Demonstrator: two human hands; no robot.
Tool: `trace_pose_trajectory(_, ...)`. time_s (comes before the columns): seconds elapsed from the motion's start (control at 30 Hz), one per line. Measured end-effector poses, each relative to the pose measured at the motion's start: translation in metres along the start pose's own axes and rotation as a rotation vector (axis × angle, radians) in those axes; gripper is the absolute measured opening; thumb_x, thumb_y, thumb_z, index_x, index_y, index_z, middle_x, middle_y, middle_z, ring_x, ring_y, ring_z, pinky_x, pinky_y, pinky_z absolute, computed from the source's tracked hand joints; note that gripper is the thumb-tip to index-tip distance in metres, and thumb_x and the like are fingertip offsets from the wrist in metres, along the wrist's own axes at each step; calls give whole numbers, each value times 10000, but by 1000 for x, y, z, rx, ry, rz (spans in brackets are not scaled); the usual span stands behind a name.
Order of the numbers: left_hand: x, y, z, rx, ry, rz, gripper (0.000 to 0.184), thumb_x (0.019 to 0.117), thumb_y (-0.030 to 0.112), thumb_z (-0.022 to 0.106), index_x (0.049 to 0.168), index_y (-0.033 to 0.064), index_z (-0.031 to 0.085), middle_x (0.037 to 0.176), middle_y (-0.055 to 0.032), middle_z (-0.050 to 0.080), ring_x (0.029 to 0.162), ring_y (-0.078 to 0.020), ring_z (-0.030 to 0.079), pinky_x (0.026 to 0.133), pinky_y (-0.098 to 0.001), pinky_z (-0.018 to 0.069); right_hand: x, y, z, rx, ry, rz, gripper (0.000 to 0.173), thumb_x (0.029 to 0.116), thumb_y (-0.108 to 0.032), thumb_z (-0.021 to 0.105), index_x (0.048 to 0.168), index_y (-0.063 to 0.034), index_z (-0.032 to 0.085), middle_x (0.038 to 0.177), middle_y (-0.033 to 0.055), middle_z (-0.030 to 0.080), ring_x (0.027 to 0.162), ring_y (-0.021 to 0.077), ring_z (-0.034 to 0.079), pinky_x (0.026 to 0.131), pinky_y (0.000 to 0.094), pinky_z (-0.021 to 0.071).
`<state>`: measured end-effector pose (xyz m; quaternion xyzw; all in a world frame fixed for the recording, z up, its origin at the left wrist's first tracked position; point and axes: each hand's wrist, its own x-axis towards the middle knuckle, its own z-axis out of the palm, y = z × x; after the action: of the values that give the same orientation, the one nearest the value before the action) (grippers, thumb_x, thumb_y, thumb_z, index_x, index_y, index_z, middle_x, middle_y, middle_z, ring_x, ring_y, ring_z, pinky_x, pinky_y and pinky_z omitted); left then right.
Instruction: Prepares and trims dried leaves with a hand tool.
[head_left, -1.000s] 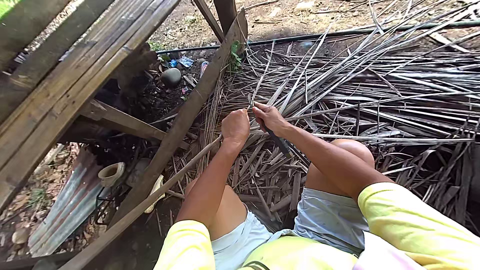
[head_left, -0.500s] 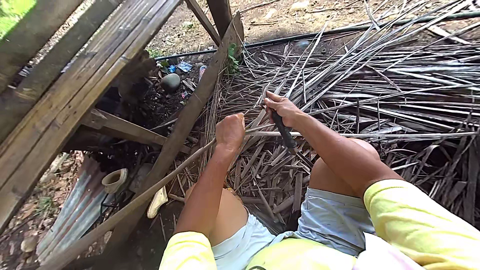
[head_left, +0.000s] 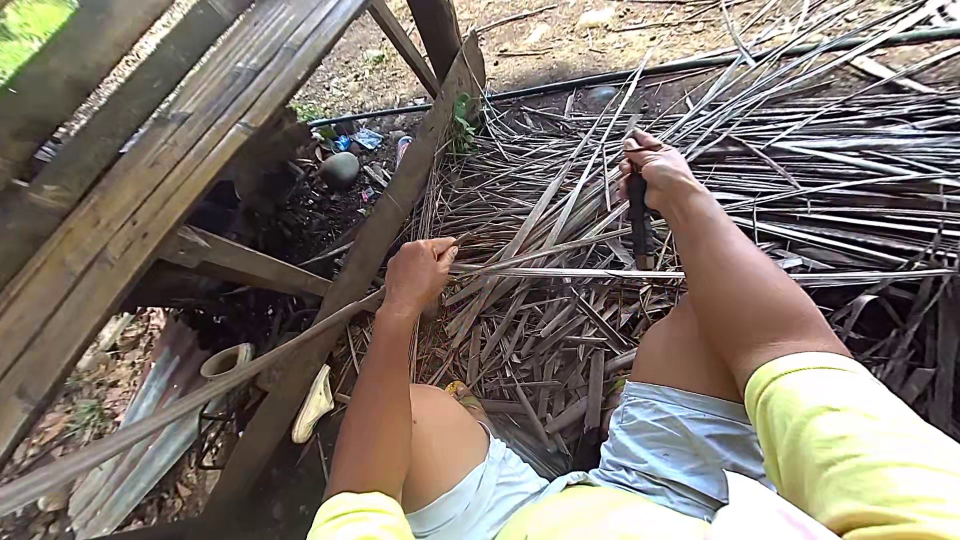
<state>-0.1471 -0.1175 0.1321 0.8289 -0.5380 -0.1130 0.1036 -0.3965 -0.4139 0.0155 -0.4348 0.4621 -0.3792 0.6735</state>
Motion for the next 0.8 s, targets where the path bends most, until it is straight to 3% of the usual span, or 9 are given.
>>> trace_pose_trajectory(0.1,1,-6,-6,24,22,-56,306,1084,272,544,1276,135,740,1176,-168,746,1131,-384,693,975,-650,487,6,-7,-27,52,239,-33,388,1104,-298,478,1476,-192,455,855,9,524,575,118,541,511,297,519)
trace_pose_trajectory(0.17,2,-5,-8,48,27,-102,322,1091,272,527,1299,132,729,1216,-172,734,1175,-391,675,1002,-646,473,0,-15,-31,45,302,-43,320,1116,-306,443,1405,-170,461,875,23,509,585,131,544,529,310,530)
trace_pose_trajectory(0.23,4,4,-2,77,34,-114,328,1095,248,510,1308,117,722,1206,-191,734,1163,-406,678,990,-645,479,-22,-25,-14,-28,186,-89,309,1125,-290,411,1394,-148,462,840,1,502,564,109,538,523,293,530)
trace_pose_trajectory(0.33,12,24,14,139,24,-113,331,1098,231,490,1314,117,713,1179,-209,732,1127,-415,687,946,-636,501,-75,-27,36,-89,-173,-114,347,1113,-247,438,1426,-116,508,742,-31,531,505,71,524,472,245,507)
trace_pose_trajectory(0.4,15,38,24,205,27,-97,330,1096,211,475,1301,103,710,1158,-211,731,1098,-417,695,909,-625,517,-105,-13,65,-104,-435,-60,379,1108,-207,434,1465,-91,493,720,-24,526,499,77,508,465,245,491)
trace_pose_trajectory(0.5,17,55,36,294,39,-70,318,1092,175,466,1277,73,703,1137,-200,730,1040,-406,713,850,-604,541,-125,10,90,-116,-653,60,451,1100,-173,467,1544,-112,421,692,10,530,470,94,498,438,247,475)
trace_pose_trajectory(0.63,14,70,43,346,86,-57,321,1080,126,464,1296,46,687,1115,-203,726,976,-401,725,791,-566,565,-122,24,104,-107,-636,180,531,1098,-213,488,1609,-242,349,710,29,520,477,115,483,428,255,446)
trace_pose_trajectory(0.8,8,78,51,370,171,-2,277,1060,80,490,1225,9,700,1054,-206,730,941,-404,723,728,-544,562,-112,26,101,-100,-588,171,531,1086,-182,515,1597,-199,370,755,38,558,489,113,509,434,252,464)
